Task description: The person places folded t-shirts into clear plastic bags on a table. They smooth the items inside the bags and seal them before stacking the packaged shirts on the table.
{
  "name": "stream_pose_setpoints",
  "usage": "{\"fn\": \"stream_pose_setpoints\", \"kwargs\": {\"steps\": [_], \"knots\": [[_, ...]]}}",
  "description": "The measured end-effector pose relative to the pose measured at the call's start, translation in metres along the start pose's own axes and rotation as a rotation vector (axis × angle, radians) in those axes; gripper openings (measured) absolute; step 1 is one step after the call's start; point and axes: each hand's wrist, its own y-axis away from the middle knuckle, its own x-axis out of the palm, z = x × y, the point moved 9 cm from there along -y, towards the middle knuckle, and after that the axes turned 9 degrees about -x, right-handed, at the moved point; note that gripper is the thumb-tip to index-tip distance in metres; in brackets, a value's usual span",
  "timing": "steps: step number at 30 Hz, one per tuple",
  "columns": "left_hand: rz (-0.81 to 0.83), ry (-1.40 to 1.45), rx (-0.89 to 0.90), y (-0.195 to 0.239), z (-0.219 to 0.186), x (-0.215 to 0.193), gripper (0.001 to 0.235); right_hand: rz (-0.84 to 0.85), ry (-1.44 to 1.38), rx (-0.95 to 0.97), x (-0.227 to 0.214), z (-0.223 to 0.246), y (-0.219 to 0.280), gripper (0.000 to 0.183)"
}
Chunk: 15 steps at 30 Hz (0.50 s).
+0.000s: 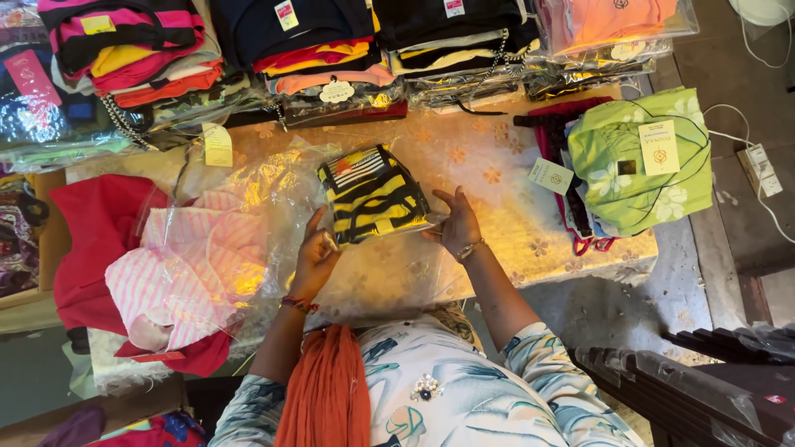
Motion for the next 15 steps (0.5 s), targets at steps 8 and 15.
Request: {"fn": "stream_pose_setpoints", "kwargs": {"steps": [8,15], "knots": [[-0.041,-0.276,-0.138,0.038,0.067,-0.014,0.024,-0.005,0.638,-0.075,-0.040,-0.042,-0.039,0.091],[-0.430,0.487,-0.530,0.031,0.089,-0.028,0.061,0.381,0.699,-0.388,0.007,-0.022,-0.012,0.122]]}}
